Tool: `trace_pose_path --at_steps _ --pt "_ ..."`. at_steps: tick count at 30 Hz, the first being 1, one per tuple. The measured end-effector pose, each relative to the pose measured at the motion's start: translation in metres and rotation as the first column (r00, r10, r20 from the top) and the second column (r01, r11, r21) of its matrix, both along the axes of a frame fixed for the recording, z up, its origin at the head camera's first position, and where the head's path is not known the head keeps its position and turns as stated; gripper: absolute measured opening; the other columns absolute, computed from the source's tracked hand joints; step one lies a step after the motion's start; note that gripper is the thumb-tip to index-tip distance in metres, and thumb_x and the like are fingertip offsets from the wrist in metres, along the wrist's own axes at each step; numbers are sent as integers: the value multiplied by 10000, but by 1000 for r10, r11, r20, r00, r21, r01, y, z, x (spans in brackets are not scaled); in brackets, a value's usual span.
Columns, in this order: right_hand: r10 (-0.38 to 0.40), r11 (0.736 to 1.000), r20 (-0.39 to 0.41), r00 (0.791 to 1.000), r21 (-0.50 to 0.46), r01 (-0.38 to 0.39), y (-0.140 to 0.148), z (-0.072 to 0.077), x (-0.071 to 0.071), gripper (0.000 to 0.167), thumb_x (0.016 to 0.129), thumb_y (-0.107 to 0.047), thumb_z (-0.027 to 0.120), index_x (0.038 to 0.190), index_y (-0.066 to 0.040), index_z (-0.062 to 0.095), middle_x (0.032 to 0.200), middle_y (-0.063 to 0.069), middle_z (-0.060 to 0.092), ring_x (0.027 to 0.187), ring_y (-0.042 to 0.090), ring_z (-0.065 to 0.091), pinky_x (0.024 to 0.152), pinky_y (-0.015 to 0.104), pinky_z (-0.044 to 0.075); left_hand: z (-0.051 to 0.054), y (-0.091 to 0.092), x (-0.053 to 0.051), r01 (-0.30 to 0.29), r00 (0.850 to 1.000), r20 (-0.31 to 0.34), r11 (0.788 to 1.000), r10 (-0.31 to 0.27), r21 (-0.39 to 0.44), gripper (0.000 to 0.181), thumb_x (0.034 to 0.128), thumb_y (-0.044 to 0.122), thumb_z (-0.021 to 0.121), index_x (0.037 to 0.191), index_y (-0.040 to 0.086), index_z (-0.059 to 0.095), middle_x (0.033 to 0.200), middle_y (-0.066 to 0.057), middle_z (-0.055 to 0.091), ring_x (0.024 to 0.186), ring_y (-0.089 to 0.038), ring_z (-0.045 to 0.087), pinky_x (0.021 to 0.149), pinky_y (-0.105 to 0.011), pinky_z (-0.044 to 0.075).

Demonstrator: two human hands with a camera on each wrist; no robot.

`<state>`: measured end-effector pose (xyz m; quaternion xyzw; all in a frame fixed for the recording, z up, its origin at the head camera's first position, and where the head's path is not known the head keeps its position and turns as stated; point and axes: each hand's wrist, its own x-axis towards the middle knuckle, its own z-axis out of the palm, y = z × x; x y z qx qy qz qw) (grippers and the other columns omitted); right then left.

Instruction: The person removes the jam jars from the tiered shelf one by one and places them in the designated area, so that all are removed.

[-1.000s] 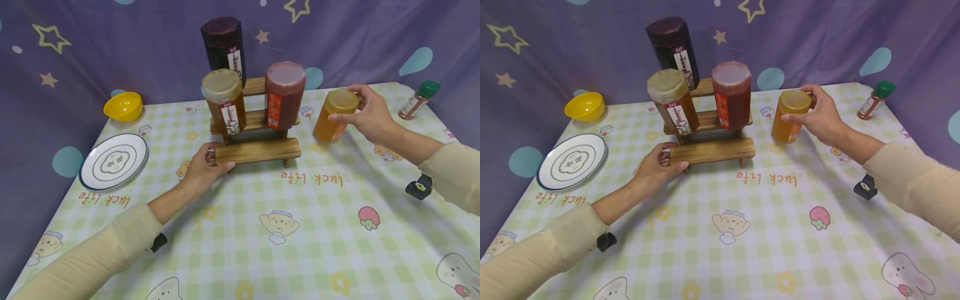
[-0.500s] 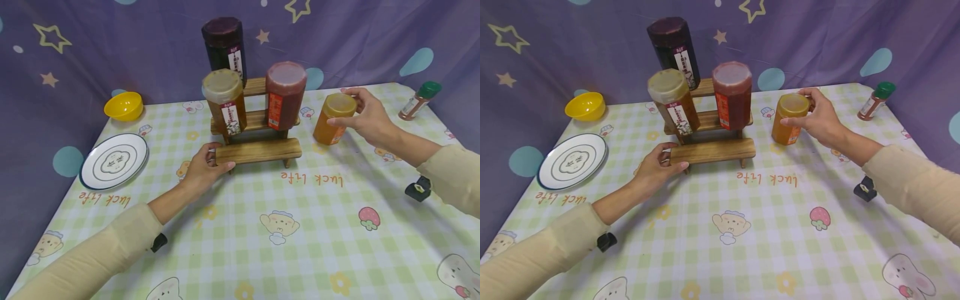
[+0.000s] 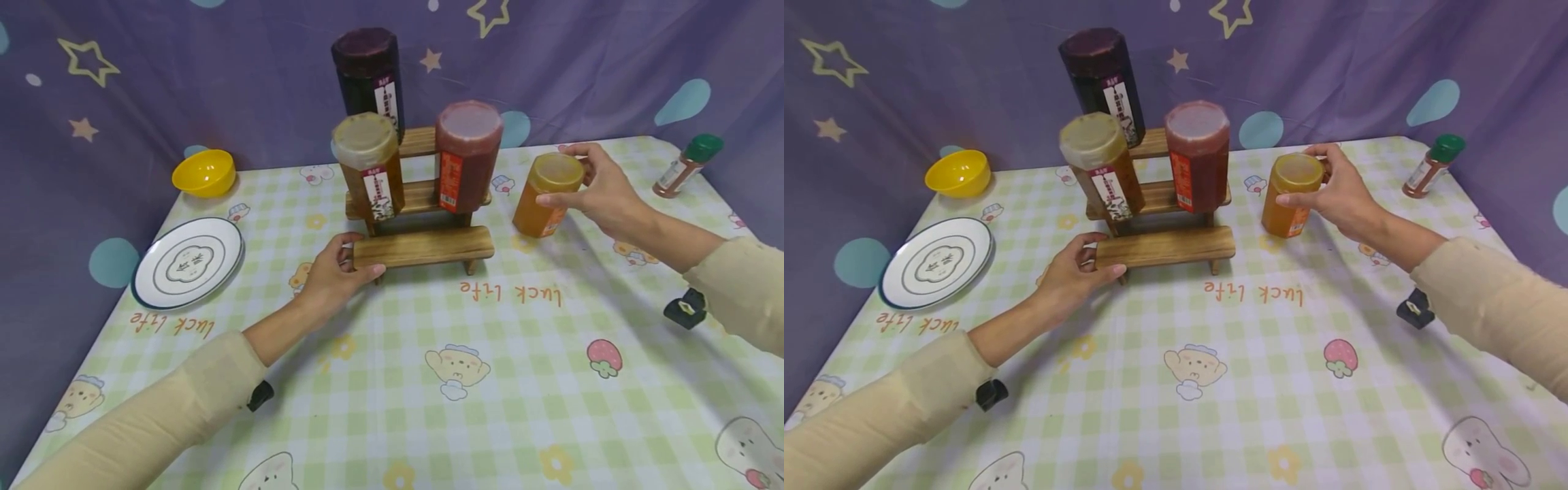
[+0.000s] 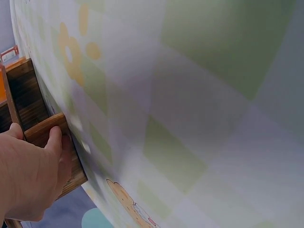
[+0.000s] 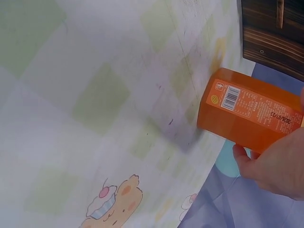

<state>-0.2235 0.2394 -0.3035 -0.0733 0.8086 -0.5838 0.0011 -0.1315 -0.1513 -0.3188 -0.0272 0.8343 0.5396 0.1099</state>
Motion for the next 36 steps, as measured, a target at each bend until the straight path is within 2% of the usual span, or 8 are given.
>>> trace_pose_path --at_steps 5,11,15,19,22,27,30,36 --pt "23 999 15 1000 30 -23 2 2 0 716 803 3 763 1370 -139 349 1154 -24 475 1012 102 509 771 130 474 0 0 0 4 1000 2 1000 -4 6 681 864 270 745 1423 169 369 1490 -93 351 1263 -232 423 948 -391 448" --pt "67 990 122 990 115 -81 6 8 -2 868 837 -94 758 1509 -135 211 1315 -14 394 1166 166 440 907 194 443 -1 1 0 3 1000 7 1000 -3 -1 678 864 278 744 1422 176 373 1501 -95 335 1275 -225 409 962 -389 442" --pt "100 986 141 985 116 -117 4 22 -3 916 853 -110 743 1540 -186 143 1516 89 245 1335 240 315 1090 385 324 -1 2 -1 1 1000 4 1000 -1 -1 660 864 273 745 1409 178 385 1467 -82 371 1159 -190 439 890 -340 457" --pt "86 982 71 994 162 -96 1 44 -5 902 864 -169 738 1543 -245 149 1588 87 159 1435 253 187 1147 512 153 -1 2 -1 -4 1000 -6 1000 4 0 653 864 261 747 1401 169 389 1412 -68 417 1036 -186 435 811 -312 453" --pt "65 978 19 998 196 -67 -1 60 -6 856 879 -209 722 1538 -263 177 1583 69 190 1440 225 191 1155 499 131 0 1 0 -4 1000 -8 1000 4 -9 663 862 266 748 1408 169 383 1429 -75 407 1096 -193 453 844 -324 463" --pt "61 985 -36 997 166 -55 -8 84 -9 785 901 -188 691 1524 -260 220 1562 42 230 1423 178 221 1154 397 202 0 0 0 0 1000 -6 1000 0 -9 681 859 270 751 1418 170 376 1476 -91 371 1246 -226 434 939 -373 453" --pt "64 990 -60 996 128 -56 -16 95 -11 759 902 -151 685 1516 -240 247 1546 56 245 1412 178 235 1144 335 228 0 0 0 0 1000 -5 1000 0 -7 676 860 264 750 1416 170 377 1478 -92 370 1265 -233 423 958 -389 445" --pt "76 989 -85 993 131 -65 -33 114 -16 726 894 -178 697 1500 -228 300 1524 58 301 1399 163 267 1152 329 203 1 1 0 1 1000 -3 1000 -1 -13 666 864 274 744 1411 170 379 1474 -89 372 1263 -230 423 958 -387 443"
